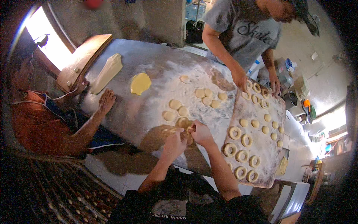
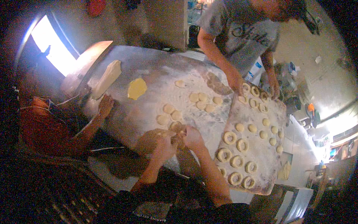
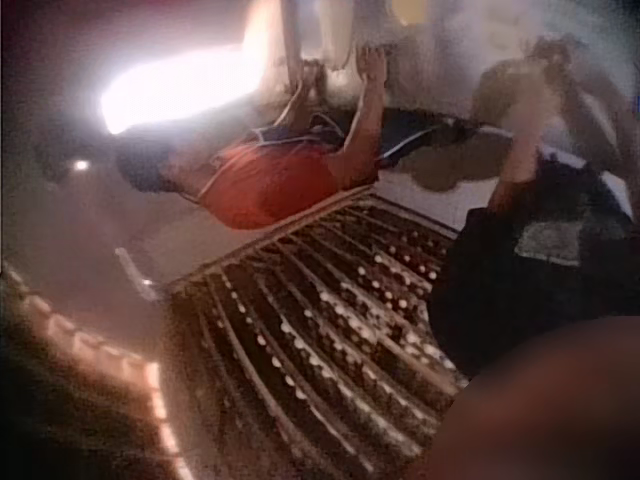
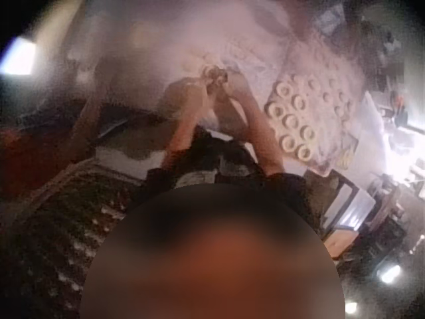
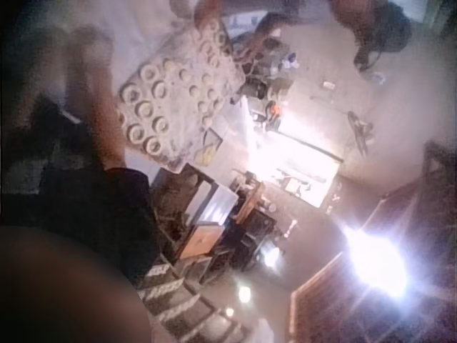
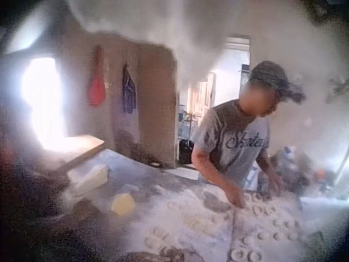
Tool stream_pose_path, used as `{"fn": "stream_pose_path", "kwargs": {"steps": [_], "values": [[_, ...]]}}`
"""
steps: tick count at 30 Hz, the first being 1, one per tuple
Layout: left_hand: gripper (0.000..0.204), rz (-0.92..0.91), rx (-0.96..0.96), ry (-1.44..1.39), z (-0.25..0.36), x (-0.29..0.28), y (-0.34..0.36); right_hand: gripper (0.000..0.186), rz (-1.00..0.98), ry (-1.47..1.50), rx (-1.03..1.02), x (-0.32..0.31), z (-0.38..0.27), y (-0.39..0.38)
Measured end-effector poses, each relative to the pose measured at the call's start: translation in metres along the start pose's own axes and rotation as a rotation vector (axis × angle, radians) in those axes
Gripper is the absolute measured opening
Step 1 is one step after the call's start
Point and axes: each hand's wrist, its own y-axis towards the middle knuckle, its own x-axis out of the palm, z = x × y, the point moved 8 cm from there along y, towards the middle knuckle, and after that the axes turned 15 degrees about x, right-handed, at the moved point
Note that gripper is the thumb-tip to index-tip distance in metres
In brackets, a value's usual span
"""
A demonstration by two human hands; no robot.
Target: The person shapes small dough pieces into ring forms by hand and places them onto a wooden board. They then carry the board to a multi-tiered rack and place it among other boards. The person returns to the table and continues shaping more dough pieces.
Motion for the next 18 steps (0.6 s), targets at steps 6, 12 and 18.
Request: {"fn": "stream_pose_path", "kwargs": {"steps": [6, 12, 18], "values": [[0.031, 0.033, 0.087, -0.308, -0.001, -0.035, 0.022, 0.036, -0.341, 0.798, -0.014, -0.028, -0.024, -0.028], [0.031, 0.005, 0.161, -0.539, 0.018, -0.054, 0.034, 0.046, 0.154, 0.316, -0.001, -0.049, -0.049, -0.038], [0.041, 0.327, 0.252, -0.496, 0.017, -0.046, 0.048, 0.053, -0.357, 1.042, -0.079, -0.017, -0.049, -0.03]]}}
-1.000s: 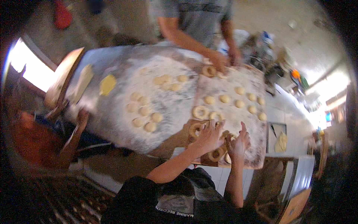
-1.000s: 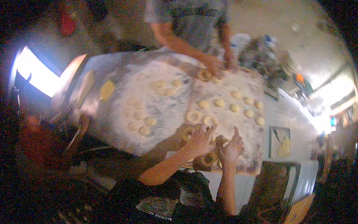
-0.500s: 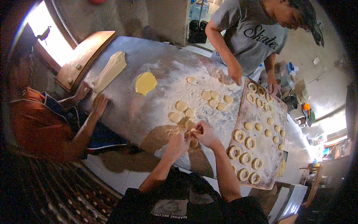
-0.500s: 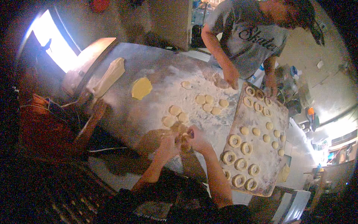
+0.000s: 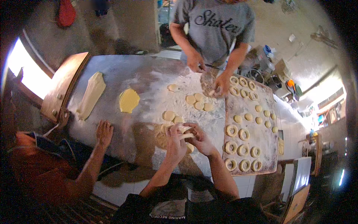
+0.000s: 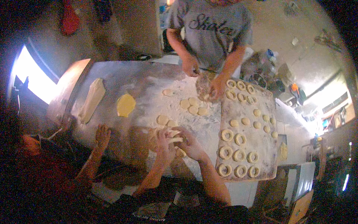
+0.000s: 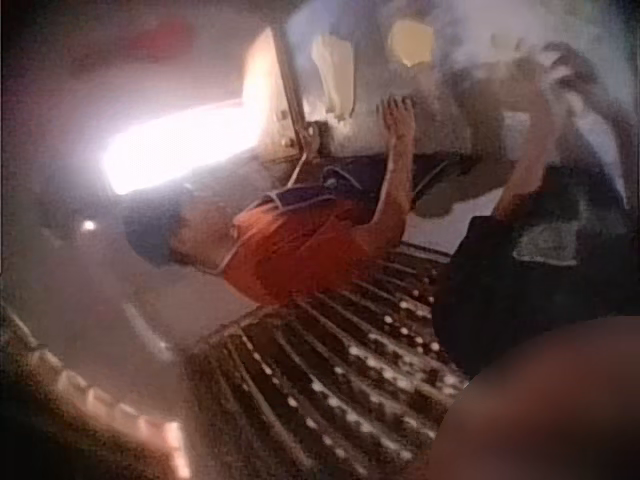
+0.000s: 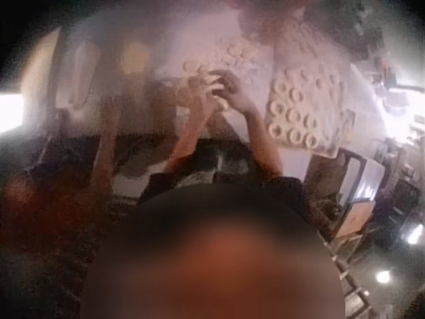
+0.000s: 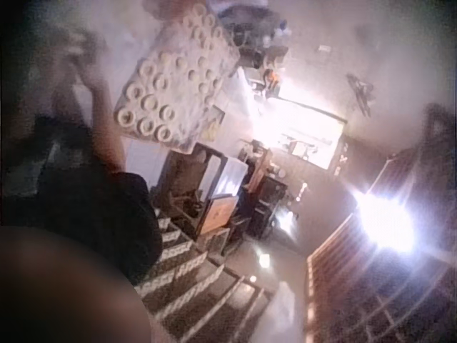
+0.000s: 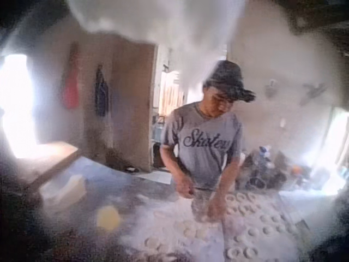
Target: The person shapes small dough pieces into ring forms by hand and places them onto a wooden board. They then carry the board to a multi-tiered rack and place it among other boards. The person returns to the table and continues shaping more dough pieces.
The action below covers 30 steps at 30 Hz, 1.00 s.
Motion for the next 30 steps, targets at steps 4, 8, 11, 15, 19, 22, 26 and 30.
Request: {"fn": "stream_pose_path", "kwargs": {"steps": [4, 8, 11, 15, 19, 22, 26, 30], "values": [[0.042, 0.104, -0.129, -0.681, 0.006, 0.02, -0.009, 0.047, 0.037, 0.461, 0.011, -0.028, 0.0, -0.019], [0.039, 0.203, -0.231, -0.993, 0.002, 0.041, -0.014, 0.045, 0.473, -0.746, -0.168, -0.026, -0.032, -0.046], [0.034, 0.155, -0.127, -0.233, -0.007, 0.055, -0.017, 0.052, 0.339, 0.253, -0.056, -0.051, -0.02, -0.057], [0.02, -0.136, -0.115, -0.176, 0.001, 0.125, -0.026, 0.049, 0.173, 0.16, 0.012, -0.08, -0.022, -0.077], [0.016, -0.202, 0.013, -0.074, 0.053, 0.166, -0.018, 0.048, 0.283, 0.054, -0.033, -0.128, -0.022, -0.119], [0.017, -0.21, 0.115, -0.084, 0.095, 0.203, -0.005, 0.05, 0.351, 0.162, -0.049, -0.16, -0.02, -0.142], [0.022, -0.406, 0.028, 0.094, 0.123, 0.255, -0.006, 0.043, 0.536, 0.055, -0.085, -0.215, -0.021, -0.167], [0.027, -0.323, 0.059, -0.022, 0.135, 0.3, -0.003, 0.049, 0.37, 0.614, -0.258, -0.266, -0.008, -0.192]]}}
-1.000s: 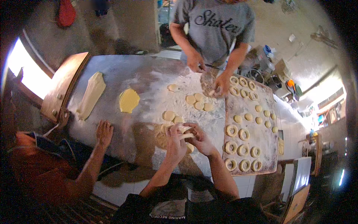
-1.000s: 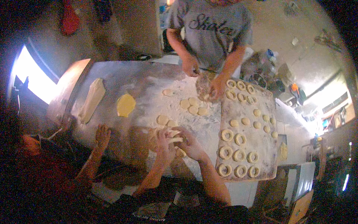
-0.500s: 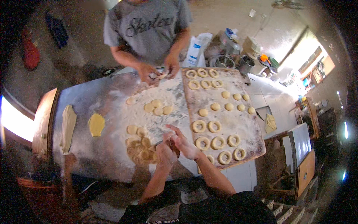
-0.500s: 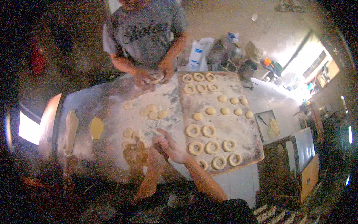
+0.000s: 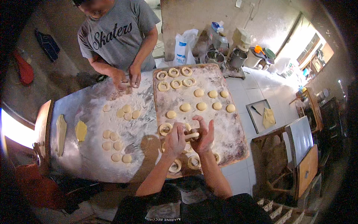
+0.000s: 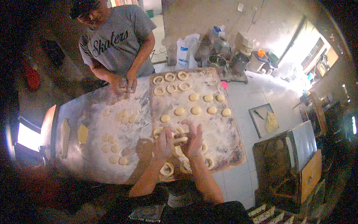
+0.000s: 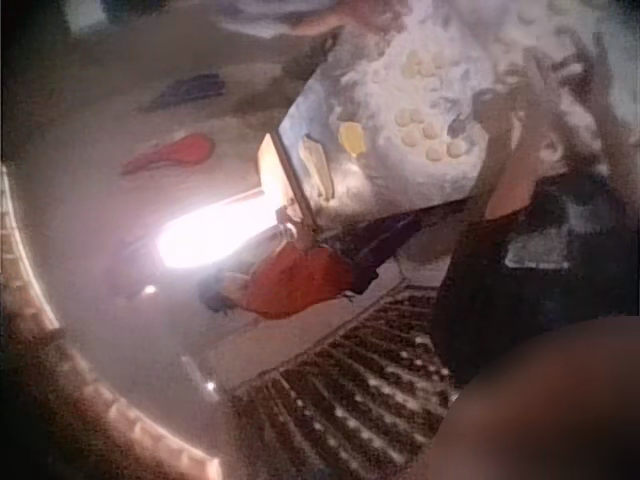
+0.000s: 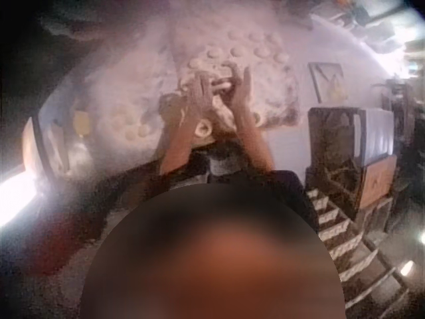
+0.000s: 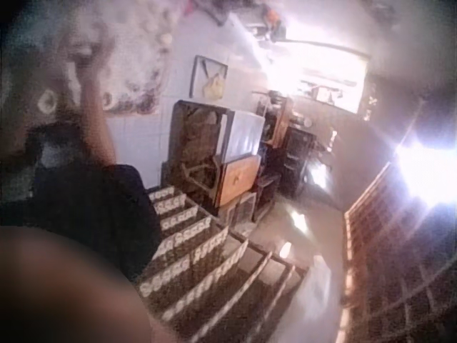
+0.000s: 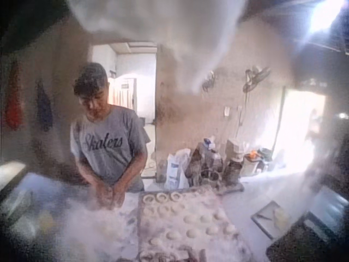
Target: The person shapes small dough pieces into ring forms by hand and places them onto a wooden board. They then carry the board to a multi-tiered rack and place it among other boards. The person returns to the table and continues shaping more dough pieces.
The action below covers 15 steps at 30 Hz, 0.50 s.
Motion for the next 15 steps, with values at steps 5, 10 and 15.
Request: {"fn": "stream_pose_path", "kwargs": {"steps": [5, 10, 15], "values": [[0.017, -0.17, 0.066, 0.092, 0.003, 0.053, 0.006, 0.053, 0.103, -0.365, -0.092, -0.039, -0.024, -0.008], [0.023, -0.296, 0.001, 0.095, 0.008, 0.082, 0.014, 0.061, -0.093, -0.795, -0.107, -0.04, -0.05, -0.013], [0.024, -0.264, -0.093, 0.003, 0.004, 0.095, 0.018, 0.061, 0.023, -0.335, 0.072, -0.076, -0.052, -0.003]]}}
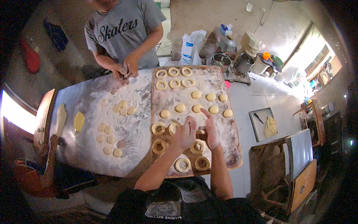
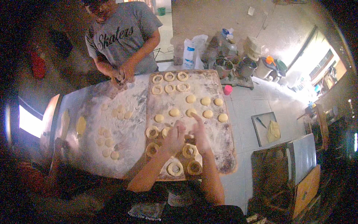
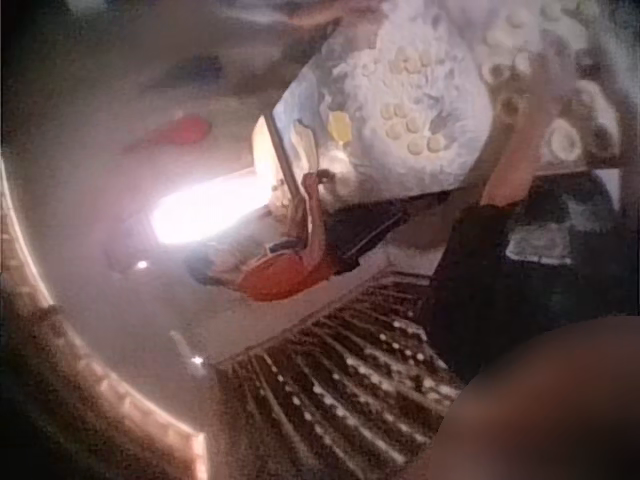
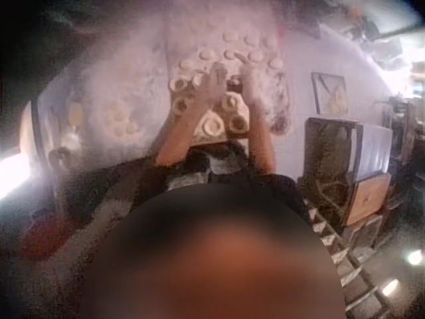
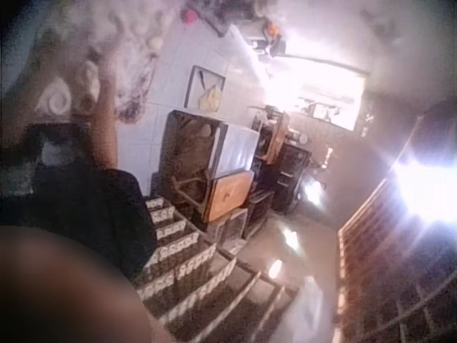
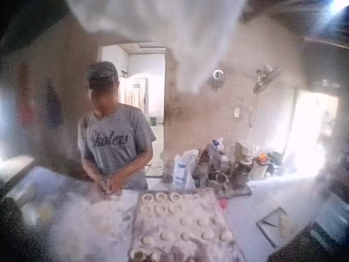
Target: The person shapes small dough pieces into ring forms by hand and places them onto a wooden board. They then carry the board to a multi-tiered rack and place it among other boards. The person returns to the table and continues shaping more dough pieces.
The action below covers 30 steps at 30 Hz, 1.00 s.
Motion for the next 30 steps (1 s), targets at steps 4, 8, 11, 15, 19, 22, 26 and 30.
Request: {"fn": "stream_pose_path", "kwargs": {"steps": [4, 8, 11, 15, 19, 22, 26, 30], "values": [[0.035, 0.081, 0.289, 0.396, 0.011, 0.002, 0.023, 0.058, 0.159, -0.123, 0.067, -0.015, 0.01, 0.028], [0.055, -0.067, -0.062, 0.418, -0.044, 0.009, 0.034, 0.085, 0.535, -0.896, 0.291, -0.052, 0.017, 0.044], [0.071, -0.217, -0.077, 0.622, -0.058, 0.013, 0.021, 0.103, 0.587, -1.128, 0.293, -0.061, 0.024, 0.039], [0.073, -0.256, -0.032, 0.643, -0.052, 0.019, 0.007, 0.095, 0.683, -1.448, 0.139, -0.041, 0.019, 0.028], [0.073, -0.206, -0.014, 0.526, -0.043, 0.003, -0.006, 0.095, 0.709, -1.33, 0.212, -0.017, 0.011, 0.009], [0.069, 0.042, 0.106, 0.484, -0.029, -0.051, -0.057, 0.071, 0.607, -1.21, -0.005, 0.038, 0.015, -0.008], [0.056, 0.172, -0.162, 0.255, -0.074, -0.143, -0.169, 0.042, -0.027, -1.128, -0.028, 0.176, 0.098, 0.012], [0.034, 0.256, -0.608, 0.33, -0.119, -0.229, -0.271, 0.035, -0.215, -1.208, -0.326, 0.311, 0.146, 0.033]]}}
